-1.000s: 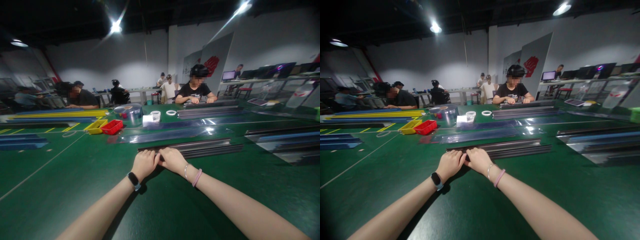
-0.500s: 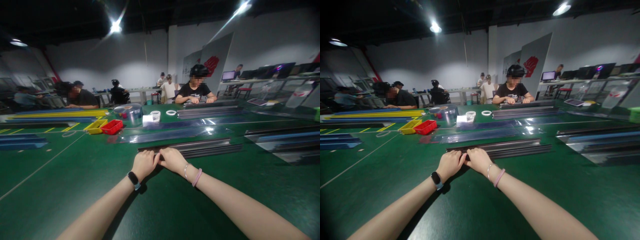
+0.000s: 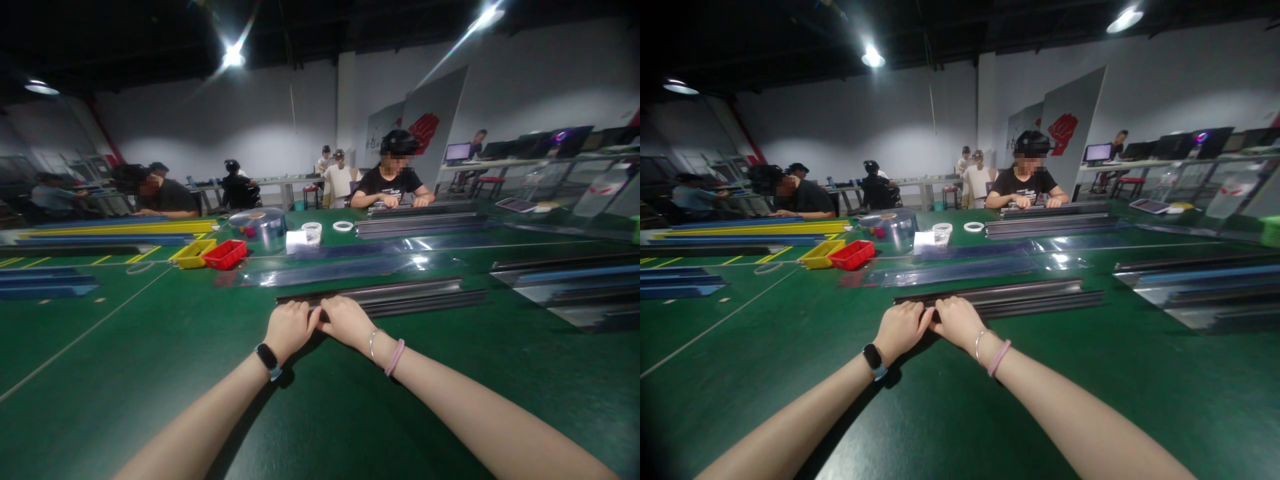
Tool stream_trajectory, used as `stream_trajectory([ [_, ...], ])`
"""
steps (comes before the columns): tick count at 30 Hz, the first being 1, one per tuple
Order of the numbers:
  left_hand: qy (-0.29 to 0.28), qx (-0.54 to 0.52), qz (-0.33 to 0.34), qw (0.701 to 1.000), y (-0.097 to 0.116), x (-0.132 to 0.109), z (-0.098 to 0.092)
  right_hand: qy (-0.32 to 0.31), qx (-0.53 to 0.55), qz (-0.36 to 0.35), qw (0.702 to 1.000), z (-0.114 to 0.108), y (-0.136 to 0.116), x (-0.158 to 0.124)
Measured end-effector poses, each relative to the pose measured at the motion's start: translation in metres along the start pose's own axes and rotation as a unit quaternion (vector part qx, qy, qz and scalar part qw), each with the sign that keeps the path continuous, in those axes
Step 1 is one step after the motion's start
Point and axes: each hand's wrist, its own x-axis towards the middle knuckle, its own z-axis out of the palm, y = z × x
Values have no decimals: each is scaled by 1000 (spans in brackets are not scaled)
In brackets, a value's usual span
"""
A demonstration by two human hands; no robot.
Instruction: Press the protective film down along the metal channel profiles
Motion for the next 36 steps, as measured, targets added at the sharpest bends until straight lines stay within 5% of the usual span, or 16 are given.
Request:
stream_trajectory([
  [36,-7,-2,7,1000,1,0,-4,-13,19,-6,1000,-7,-3,-1],
])
